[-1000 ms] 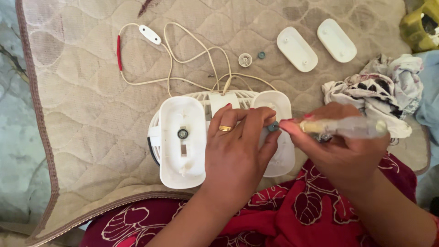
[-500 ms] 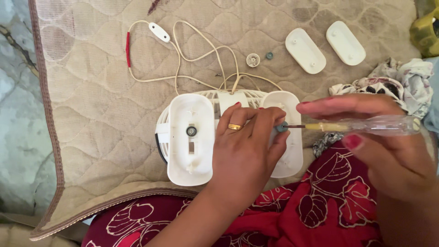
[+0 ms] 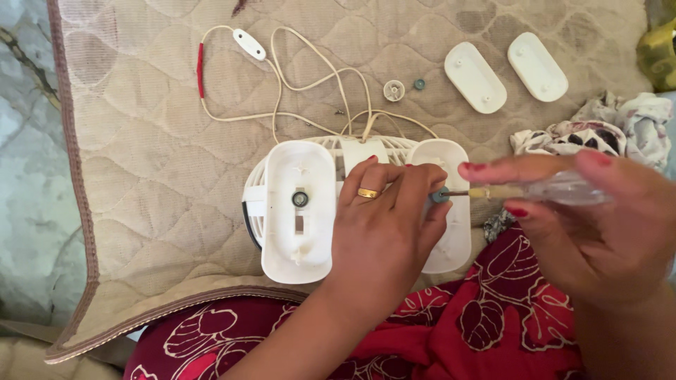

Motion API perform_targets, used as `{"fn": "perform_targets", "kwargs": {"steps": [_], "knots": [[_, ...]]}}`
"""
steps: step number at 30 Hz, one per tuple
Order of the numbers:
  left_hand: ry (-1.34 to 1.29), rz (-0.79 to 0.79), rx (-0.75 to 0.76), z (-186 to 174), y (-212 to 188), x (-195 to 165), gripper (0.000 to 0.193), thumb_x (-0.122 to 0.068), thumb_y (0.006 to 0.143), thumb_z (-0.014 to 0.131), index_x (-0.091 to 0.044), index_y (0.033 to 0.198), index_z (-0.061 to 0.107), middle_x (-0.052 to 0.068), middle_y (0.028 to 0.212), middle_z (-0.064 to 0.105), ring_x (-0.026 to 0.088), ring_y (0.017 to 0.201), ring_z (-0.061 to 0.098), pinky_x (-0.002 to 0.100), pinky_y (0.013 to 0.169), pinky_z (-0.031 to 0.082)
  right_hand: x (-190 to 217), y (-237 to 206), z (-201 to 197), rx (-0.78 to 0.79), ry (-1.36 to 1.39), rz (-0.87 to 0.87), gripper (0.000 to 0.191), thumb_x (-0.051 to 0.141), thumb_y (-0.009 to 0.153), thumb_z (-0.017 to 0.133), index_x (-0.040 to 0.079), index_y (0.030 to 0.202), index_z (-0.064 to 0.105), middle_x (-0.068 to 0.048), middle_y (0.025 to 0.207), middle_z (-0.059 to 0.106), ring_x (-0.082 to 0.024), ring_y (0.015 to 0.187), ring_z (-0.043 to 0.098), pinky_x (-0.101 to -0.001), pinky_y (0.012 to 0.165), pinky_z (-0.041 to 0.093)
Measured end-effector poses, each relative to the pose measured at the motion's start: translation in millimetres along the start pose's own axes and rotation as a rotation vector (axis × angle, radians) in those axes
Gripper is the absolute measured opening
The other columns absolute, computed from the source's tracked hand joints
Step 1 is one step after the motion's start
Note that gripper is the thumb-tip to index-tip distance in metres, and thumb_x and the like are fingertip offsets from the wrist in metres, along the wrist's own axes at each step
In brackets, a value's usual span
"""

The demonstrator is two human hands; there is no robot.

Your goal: The person services a small cat-shaped desk fan on their lap. They use a screwdriver to unscrew the rear cover, remove the front grille and hardware, set the screws and mounting brackets aside, then align the base brackets and drive the screws back in to resecure the fan housing.

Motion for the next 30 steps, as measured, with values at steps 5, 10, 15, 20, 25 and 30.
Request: {"fn": "perform_targets", "kwargs": {"steps": [5, 10, 15, 20, 25, 30], "knots": [[-0.007, 0.005, -0.005, -0.3, 1.0, 0.1, 0.035, -0.017, 0.093, 0.077, -0.009, 0.122, 0.059, 0.005, 0.102, 0.072, 0.022, 0.111, 0.063, 0.046, 0.112, 0.042, 0.6, -12.5, 0.9, -0.063, 0.007, 0.034, 0.055, -0.008, 0.109, 0.06, 0.018, 0.155, 0.044, -0.019, 0.106, 0.068, -0.035, 0.108, 0.079, -0.0372, 0.09, 0.065], [0.0, 0.018, -0.019, 0.0, 2.0, -0.6, 0.035, -0.016, 0.092, 0.076, -0.009, 0.121, 0.058, 0.003, 0.102, 0.072, 0.022, 0.111, 0.064, 0.046, 0.111, 0.041, 7.3, -15.2, 5.2, -0.16, -0.053, 0.069, 0.046, -0.007, 0.106, 0.067, 0.009, 0.144, 0.047, -0.024, 0.11, 0.07, -0.032, 0.1, 0.077, -0.0407, 0.092, 0.066], [-0.018, 0.01, -0.019, -0.2, 1.8, -0.1, 0.033, -0.015, 0.092, 0.076, -0.009, 0.119, 0.058, 0.003, 0.104, 0.073, 0.022, 0.109, 0.064, 0.044, 0.111, 0.042, 14.5, -18.5, 11.9, -0.166, -0.173, 0.018, 0.051, -0.008, 0.103, 0.075, 0.008, 0.142, 0.045, -0.026, 0.11, 0.071, -0.033, 0.105, 0.078, -0.0399, 0.092, 0.066], [-0.019, 0.024, -0.03, 0.0, 1.9, 0.3, 0.033, -0.015, 0.092, 0.077, -0.009, 0.119, 0.058, 0.003, 0.104, 0.073, 0.022, 0.109, 0.064, 0.043, 0.109, 0.043, 14.7, -16.0, 16.9, -0.244, -0.215, 0.002, 0.054, -0.009, 0.101, 0.077, 0.003, 0.138, 0.039, -0.024, 0.12, 0.061, -0.031, 0.105, 0.076, -0.039, 0.091, 0.063], [-0.024, 0.017, -0.02, 0.7, 1.5, 0.9, 0.034, -0.015, 0.092, 0.077, -0.01, 0.119, 0.057, 0.002, 0.104, 0.073, 0.023, 0.108, 0.064, 0.042, 0.107, 0.043, 17.8, -8.2, 22.2, -0.26, -0.313, -0.04, 0.057, -0.003, 0.091, 0.08, -0.002, 0.129, 0.038, -0.025, 0.121, 0.055, -0.033, 0.098, 0.073, -0.0371, 0.084, 0.062], [-0.01, 0.02, -0.009, 0.0, -0.4, -0.5, 0.034, -0.018, 0.092, 0.075, -0.011, 0.121, 0.058, 0.003, 0.103, 0.072, 0.023, 0.11, 0.064, 0.045, 0.111, 0.041, 2.6, -5.1, 7.4, -0.329, -0.067, 0.183, 0.038, 0.004, 0.098, 0.075, 0.001, 0.125, 0.048, -0.017, 0.113, 0.06, -0.028, 0.092, 0.069, -0.0353, 0.078, 0.058]]}}
Point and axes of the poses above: each hand's wrist, its own y-axis towards the middle knuckle, its own z-axis out of the palm, x = y × z, the point moved 3 cm from there along y, towards the middle knuckle
